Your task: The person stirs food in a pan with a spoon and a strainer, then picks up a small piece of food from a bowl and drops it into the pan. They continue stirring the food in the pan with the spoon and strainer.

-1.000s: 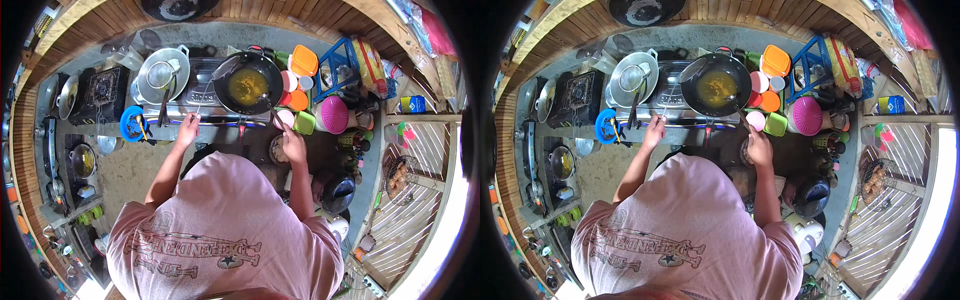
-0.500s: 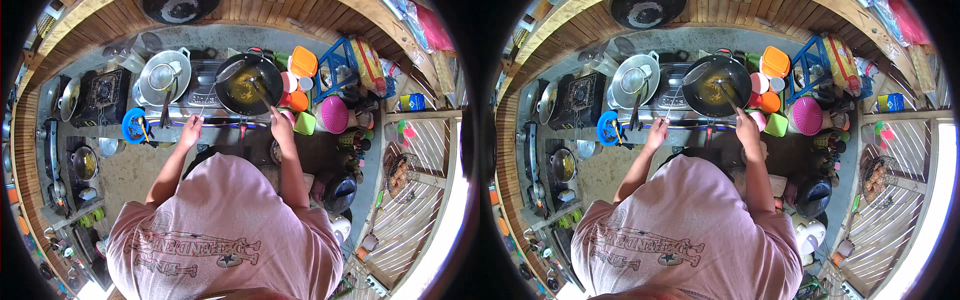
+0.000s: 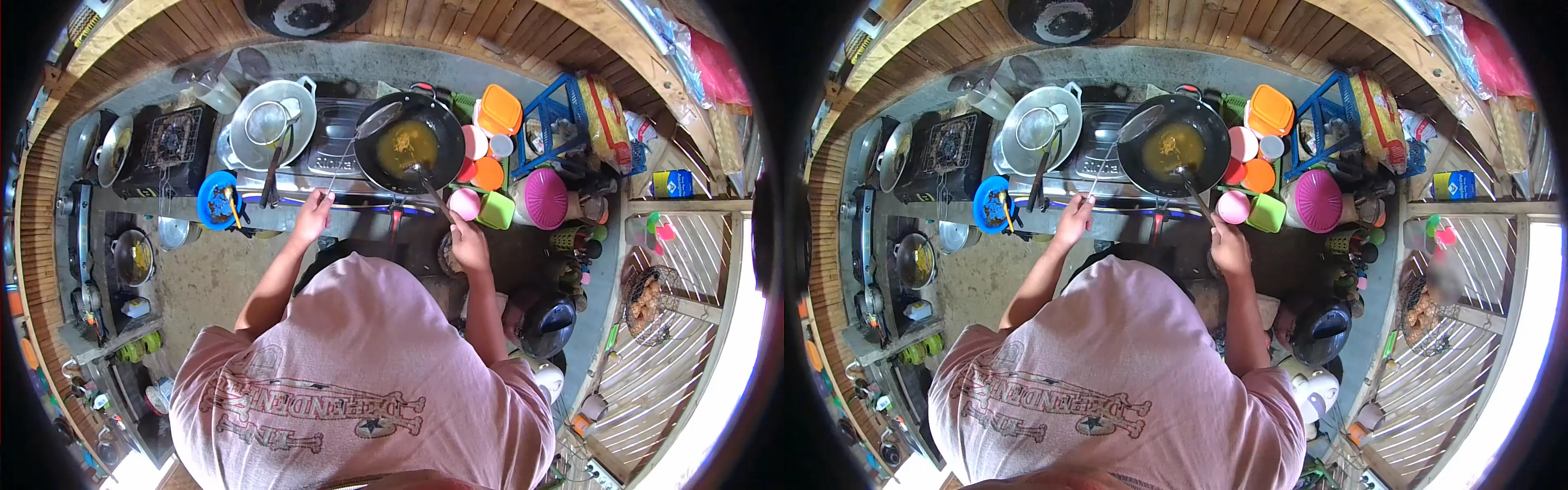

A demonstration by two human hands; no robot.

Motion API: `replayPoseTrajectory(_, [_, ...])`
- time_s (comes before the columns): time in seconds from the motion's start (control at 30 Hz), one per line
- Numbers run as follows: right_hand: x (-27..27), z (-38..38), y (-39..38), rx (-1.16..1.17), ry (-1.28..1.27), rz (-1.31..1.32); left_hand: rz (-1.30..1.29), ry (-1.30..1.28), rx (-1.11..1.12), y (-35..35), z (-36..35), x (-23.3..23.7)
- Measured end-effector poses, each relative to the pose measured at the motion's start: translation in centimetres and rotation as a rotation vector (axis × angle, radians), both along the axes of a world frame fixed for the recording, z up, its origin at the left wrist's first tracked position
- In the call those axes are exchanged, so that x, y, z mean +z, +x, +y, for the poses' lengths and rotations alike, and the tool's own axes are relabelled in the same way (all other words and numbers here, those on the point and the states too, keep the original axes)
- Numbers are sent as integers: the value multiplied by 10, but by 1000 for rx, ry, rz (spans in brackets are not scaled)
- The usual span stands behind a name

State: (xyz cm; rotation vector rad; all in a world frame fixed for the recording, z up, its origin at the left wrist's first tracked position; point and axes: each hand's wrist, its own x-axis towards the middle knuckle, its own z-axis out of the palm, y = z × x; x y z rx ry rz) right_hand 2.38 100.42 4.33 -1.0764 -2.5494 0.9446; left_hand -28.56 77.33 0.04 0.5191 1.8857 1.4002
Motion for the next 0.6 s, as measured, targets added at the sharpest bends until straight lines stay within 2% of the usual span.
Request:
replayPoseTrajectory(0.2, [-8, 3, -37, -46, 18, 7, 26, -16, -11, 4, 1, -2])
replayPoseTrajectory(0.3, [-11, 5, -47, -65, 26, 92, 27, -14, -24, 4, 2, -8])
replayPoseTrajectory(0.6, [17, 11, -18, -69, 21, 75, -41, 10, -4, 5, 2, -9])
